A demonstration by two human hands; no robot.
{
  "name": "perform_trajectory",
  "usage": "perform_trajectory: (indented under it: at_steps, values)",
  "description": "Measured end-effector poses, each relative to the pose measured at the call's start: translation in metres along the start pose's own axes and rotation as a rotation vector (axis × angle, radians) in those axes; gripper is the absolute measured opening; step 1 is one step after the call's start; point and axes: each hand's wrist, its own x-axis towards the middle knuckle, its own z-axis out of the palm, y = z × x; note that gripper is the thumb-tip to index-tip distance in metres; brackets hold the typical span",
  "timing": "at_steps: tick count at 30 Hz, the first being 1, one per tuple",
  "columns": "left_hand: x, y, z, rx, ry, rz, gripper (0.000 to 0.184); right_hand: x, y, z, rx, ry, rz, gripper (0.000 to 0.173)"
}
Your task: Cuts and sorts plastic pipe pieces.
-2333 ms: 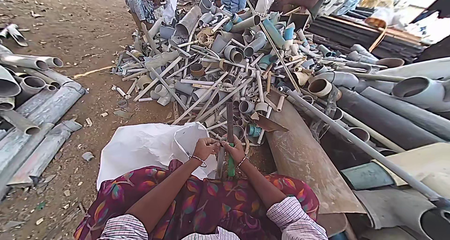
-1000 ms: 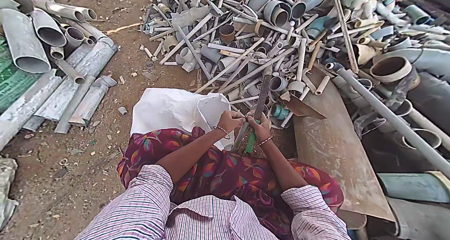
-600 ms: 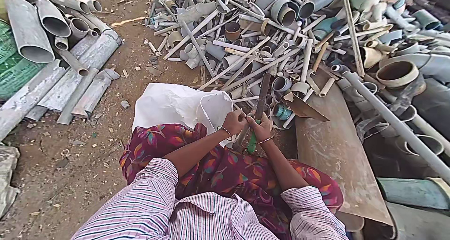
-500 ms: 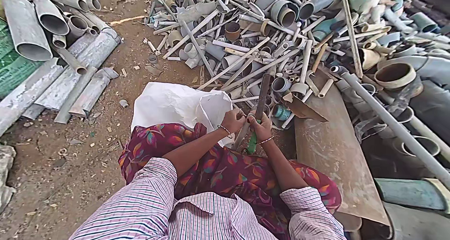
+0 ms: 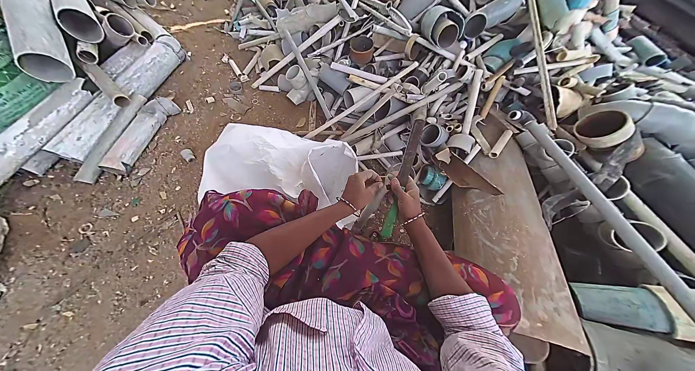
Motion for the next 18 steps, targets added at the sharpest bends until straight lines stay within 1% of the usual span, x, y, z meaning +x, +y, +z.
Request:
perform_trajectory:
  at_steps: [7, 9, 11, 12, 14, 15, 18]
  values:
    - [0.002, 0.007, -0.003, -0.225, 0.041, -0.273, 0.019, -0.002, -0.002, 0.001, -0.034, -0.077, -0.018, 0.018]
    - [0.005, 0.009, -0.003, -0.282, 0.048, -0.327, 0.02, -0.002, -0.002, 0.002, -0.06, -0.062, -0.034, 0.016]
    - [0.005, 0.008, -0.002, -0.268, 0.044, -0.32, 0.021, -0.005, -0.001, 0.004, -0.132, -0.027, -0.08, 0.015]
    - [0.005, 0.008, -0.002, -0.249, 0.047, -0.308, 0.021, -0.005, 0.0, 0.005, -0.195, -0.016, -0.111, 0.021]
    - [0.005, 0.011, -0.001, -0.199, 0.046, -0.285, 0.021, -0.005, -0.001, 0.006, -0.311, -0.003, -0.131, 0.038]
    - [0.004, 0.013, -0.001, -0.178, 0.045, -0.283, 0.021, -0.005, -0.002, 0.007, -0.35, 0.006, -0.137, 0.041]
    - [0.004, 0.016, -0.004, -0.189, 0.051, -0.329, 0.023, -0.004, -0.006, 0.007, -0.386, 0.028, -0.152, 0.032]
